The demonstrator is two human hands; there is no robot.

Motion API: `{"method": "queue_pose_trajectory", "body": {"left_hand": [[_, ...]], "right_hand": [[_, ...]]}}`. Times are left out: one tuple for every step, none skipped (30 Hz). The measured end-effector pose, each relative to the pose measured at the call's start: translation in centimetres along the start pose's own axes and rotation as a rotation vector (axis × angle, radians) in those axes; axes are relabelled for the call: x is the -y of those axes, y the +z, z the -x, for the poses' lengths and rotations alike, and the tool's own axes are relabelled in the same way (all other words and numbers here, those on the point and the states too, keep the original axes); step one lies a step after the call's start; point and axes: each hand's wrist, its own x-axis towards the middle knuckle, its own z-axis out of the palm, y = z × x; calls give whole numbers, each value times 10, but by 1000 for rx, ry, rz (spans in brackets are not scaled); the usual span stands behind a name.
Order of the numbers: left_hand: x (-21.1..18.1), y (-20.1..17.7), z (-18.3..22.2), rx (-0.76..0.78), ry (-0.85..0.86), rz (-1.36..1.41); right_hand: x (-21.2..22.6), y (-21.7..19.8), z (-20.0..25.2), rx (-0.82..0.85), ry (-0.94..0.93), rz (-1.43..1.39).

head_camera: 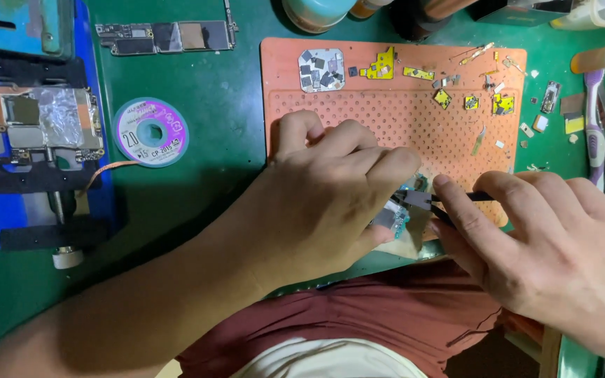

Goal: Using precision pliers to remove metal shielding and components from a mobile phone motherboard on a repair bench.

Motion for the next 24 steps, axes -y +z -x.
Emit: {"method": "queue_pose_trajectory", "body": {"left_hand": [[0,0,0,0,-2,1],[0,0,0,-3,3,-8],[0,0,0,-6,7,-17],[1,0,0,-6,5,-15],[1,1,1,-7,1,-23],[1,2,1,-8,-3,-31],[1,2,1,-8,-4,-31],[1,2,1,-5,-4,-28],[1,2,1,-3,-4,-24],[1,2,1,-3,-4,-23],[1,1,1,-3,-6,-1],[1,1,1,-2,-7,21],[1,1,1,-2,-8,22],[1,1,1,6,-9,11],[1,1,1,14,-10,0],[1,1,1,14,-10,0],[1,2,1,13,-10,0],[2,2,1,13,-9,-1],[1,2,1,13,-10,0],[1,2,1,17,-15,11],[1,2,1,20,-20,22],[1,2,1,20,-21,22],[1,2,1,14,-21,22],[0,3,1,9,-20,22]], "right_hand": [[1,0,0,1,-2,-1],[2,1,0,5,23,-13],[3,1,1,9,47,-25],[3,1,1,11,46,-26],[3,2,1,12,48,-27],[3,3,1,13,50,-27],[3,3,0,13,50,-28],[3,2,0,15,49,-29],[3,2,-1,18,49,-30],[4,3,0,19,49,-30],[4,3,0,15,50,-37],[4,4,0,11,52,-43],[4,4,0,11,51,-44],[4,4,0,7,46,-21],[4,4,0,3,41,3],[4,5,1,3,41,3],[4,5,1,-2,33,18],[5,5,2,-7,25,34],[5,5,2,-7,25,34],[6,5,3,-13,13,81],[6,6,4,-19,0,128],[8,5,4,-19,-1,128],[9,4,3,-24,-4,169],[11,2,3,-30,-7,210]]}}
